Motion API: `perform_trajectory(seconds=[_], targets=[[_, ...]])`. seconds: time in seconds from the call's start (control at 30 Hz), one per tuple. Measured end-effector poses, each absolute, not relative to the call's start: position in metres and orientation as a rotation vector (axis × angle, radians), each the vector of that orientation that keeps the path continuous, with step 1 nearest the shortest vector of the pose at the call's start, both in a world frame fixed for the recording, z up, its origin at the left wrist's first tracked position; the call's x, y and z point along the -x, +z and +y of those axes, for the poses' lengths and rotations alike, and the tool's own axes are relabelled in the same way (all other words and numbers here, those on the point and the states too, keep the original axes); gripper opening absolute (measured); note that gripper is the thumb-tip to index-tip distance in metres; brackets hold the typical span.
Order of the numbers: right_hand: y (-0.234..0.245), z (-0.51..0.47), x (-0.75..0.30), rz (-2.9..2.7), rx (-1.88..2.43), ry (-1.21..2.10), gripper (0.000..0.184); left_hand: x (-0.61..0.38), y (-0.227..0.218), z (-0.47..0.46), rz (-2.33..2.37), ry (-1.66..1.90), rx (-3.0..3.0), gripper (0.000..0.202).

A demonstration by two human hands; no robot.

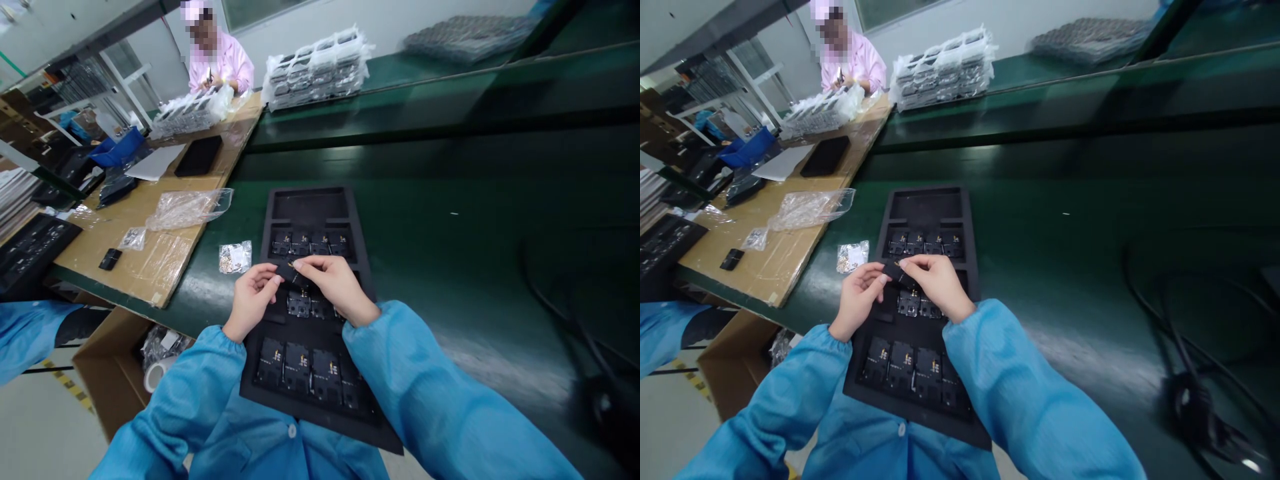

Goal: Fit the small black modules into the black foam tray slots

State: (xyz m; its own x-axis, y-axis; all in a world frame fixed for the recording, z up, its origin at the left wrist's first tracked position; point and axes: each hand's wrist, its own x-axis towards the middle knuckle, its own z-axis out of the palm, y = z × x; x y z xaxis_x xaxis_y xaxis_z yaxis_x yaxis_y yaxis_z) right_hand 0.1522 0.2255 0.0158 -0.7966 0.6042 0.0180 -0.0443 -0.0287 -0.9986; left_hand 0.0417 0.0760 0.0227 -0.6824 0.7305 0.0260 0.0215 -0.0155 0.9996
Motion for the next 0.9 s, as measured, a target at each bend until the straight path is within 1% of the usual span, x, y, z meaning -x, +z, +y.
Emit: perform_trajectory(seconds=[0.23,0.9], targets=[[0.0161,0.2241,-0.1518,-1.816,0.585,1.903,0.034,-0.0398,0.0197,0.0748,1.758,1.738,-0.783,0.034],[0.0143,0.2248,-0.1529,-1.831,0.564,1.894,0.029,-0.0408,0.0198,0.0739,1.743,1.733,-0.793,0.036]])
